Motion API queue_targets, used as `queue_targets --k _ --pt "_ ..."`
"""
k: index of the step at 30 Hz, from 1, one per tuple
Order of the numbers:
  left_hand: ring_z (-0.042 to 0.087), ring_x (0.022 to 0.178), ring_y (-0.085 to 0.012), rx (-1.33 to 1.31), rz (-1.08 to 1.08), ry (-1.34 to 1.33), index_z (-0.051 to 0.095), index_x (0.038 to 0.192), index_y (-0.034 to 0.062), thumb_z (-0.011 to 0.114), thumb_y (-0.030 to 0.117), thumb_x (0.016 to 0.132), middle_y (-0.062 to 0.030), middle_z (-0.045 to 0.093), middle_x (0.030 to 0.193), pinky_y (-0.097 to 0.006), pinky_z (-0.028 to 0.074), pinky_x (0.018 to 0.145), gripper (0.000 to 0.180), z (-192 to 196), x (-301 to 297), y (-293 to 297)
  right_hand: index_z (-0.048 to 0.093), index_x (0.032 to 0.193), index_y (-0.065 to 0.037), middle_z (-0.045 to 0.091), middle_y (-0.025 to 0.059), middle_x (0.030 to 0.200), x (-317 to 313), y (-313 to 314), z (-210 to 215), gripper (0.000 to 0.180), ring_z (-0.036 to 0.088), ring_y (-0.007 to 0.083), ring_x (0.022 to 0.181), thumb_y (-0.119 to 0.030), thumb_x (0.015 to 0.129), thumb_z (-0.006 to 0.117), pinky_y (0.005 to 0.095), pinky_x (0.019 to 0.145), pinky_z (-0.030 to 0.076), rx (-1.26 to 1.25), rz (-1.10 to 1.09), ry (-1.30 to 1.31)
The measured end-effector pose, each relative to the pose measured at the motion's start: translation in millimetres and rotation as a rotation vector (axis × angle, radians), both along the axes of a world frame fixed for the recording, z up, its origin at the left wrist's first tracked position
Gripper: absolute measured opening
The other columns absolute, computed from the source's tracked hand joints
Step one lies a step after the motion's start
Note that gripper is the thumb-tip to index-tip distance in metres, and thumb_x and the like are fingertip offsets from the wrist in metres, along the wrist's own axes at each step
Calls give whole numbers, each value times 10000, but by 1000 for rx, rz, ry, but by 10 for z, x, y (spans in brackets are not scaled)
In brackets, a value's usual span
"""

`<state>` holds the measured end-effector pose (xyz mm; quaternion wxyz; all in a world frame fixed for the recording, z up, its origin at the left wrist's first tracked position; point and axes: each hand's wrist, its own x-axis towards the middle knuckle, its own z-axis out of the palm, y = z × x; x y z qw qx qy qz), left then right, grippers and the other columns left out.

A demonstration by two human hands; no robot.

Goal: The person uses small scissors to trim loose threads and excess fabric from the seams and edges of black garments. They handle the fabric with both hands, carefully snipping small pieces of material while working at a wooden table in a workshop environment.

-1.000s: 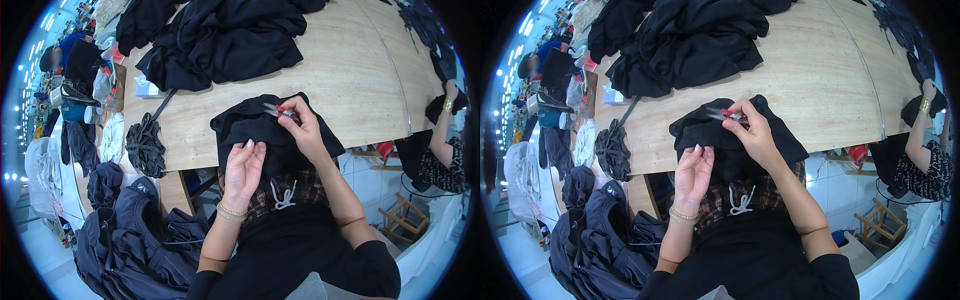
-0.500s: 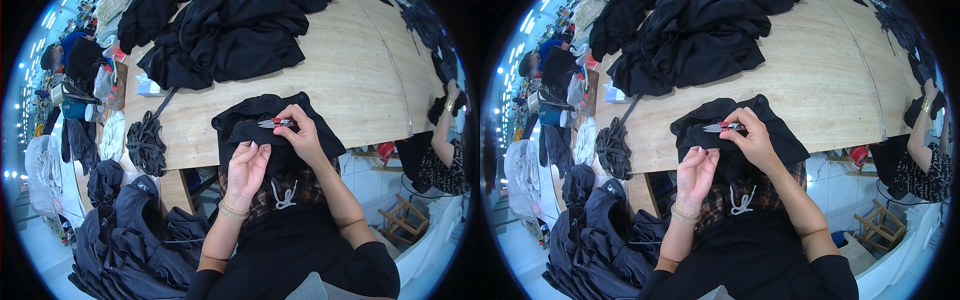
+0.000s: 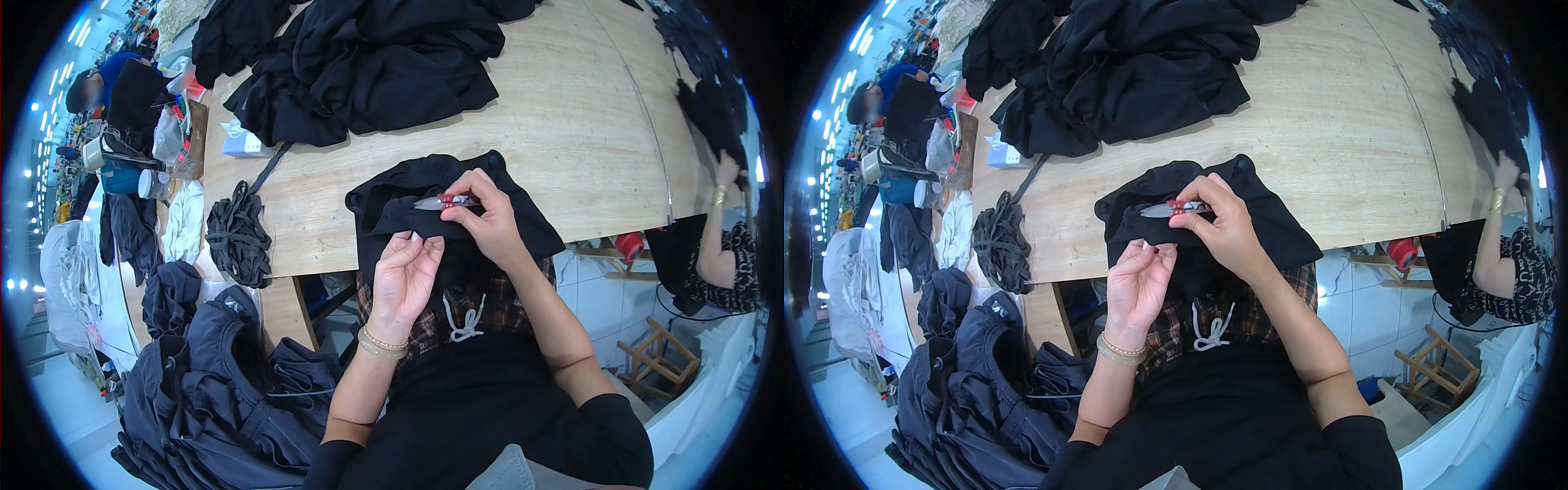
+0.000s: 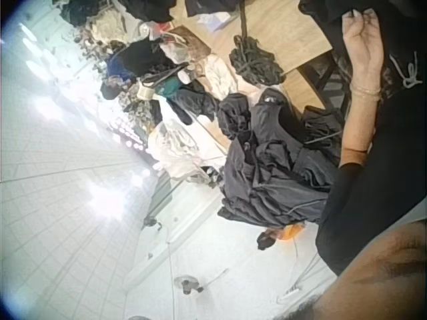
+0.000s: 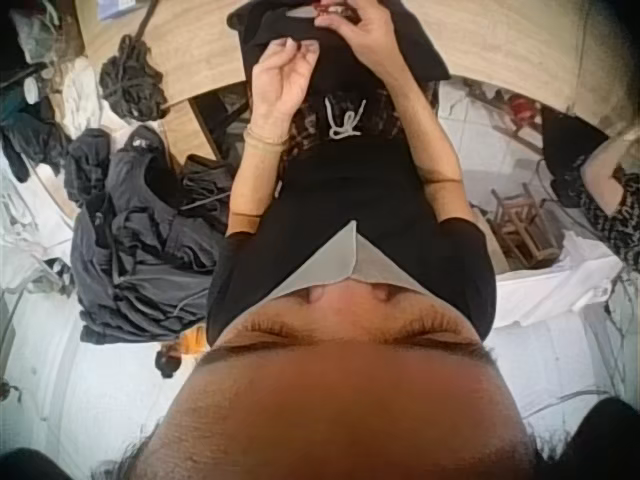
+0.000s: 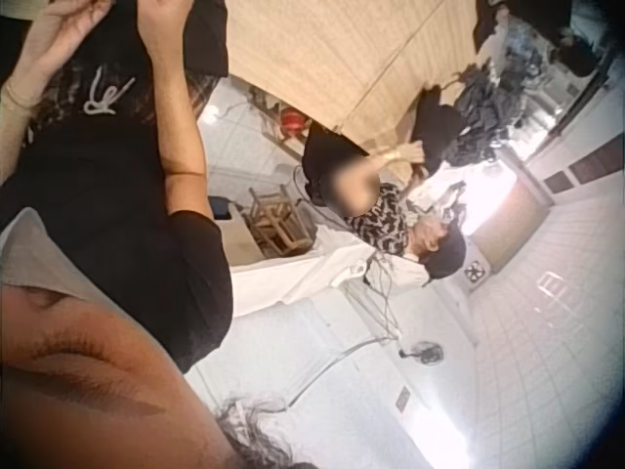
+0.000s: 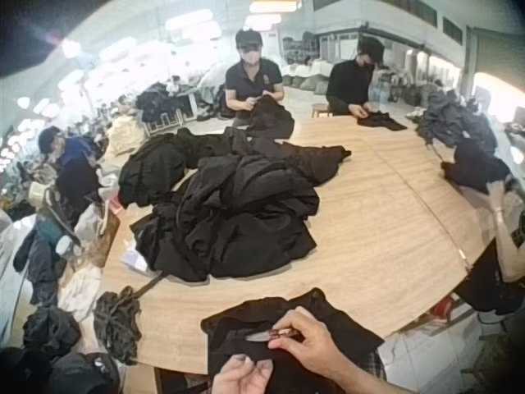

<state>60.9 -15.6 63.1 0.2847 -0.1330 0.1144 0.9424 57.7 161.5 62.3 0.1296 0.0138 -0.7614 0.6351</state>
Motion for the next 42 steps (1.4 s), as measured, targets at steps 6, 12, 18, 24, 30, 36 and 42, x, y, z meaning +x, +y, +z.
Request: queue_targets --k 6,12,18,24,30,36,42 --pt "609 1147 -228 -5 8 43 551 1254 -65 526 -27 992 -158 612 1257 -357 502 1035 266 -81 -2 -20 555 1117 -76 573 -34 987 -63 54 -120 202 517 46 909 -177 983 668 204 853 409 -506 -152 8" --pt "682 769 -139 -1191 -555 363 742 1029 -40 540 263 1051 -71 731 869 -254 550 734 365 -115 -29 -719 544 1050 -95 481 -67 887 59 498 -180 204 429 36 798 -268 1000 639 198 714 348 -464 -239 -111" --pt "593 620 -122 -1973 -89 522 683 1008 -37 516 268 1050 -71 667 755 -290 486 591 350 -244 -174 -1508 535 784 -16 513 12 766 280 647 -413 344 483 118 638 -265 932 720 280 596 401 122 -314 -267" --pt "646 656 -161 -1937 -114 493 680 1031 -60 708 312 936 -111 658 719 -311 509 594 384 40 -431 -544 535 920 -62 636 124 916 142 -83 -267 355 664 372 828 -283 814 792 445 678 509 565 -337 -394" --pt "730 854 -196 -1616 -396 425 648 1084 -105 621 145 979 -174 709 894 -316 604 725 273 -138 -594 -478 618 1047 -37 680 162 996 156 6 -400 210 700 350 840 -120 866 685 462 690 537 626 -418 -288" --pt "709 1004 -231 -511 -5 -116 609 1184 -41 513 -6 993 -153 696 1131 -341 603 894 217 -219 -577 -690 653 1084 -48 717 95 1018 55 639 -191 136 710 209 884 -76 964 594 362 801 585 -1019 -189 -527" --pt "706 1003 -279 -277 -4 -28 662 1097 -16 519 179 1008 -156 721 1112 -437 547 967 258 3 -687 -1019 648 1043 -32 726 103 999 -33 970 82 107 718 218 918 -96 981 589 359 826 585 -1297 -18 -506"
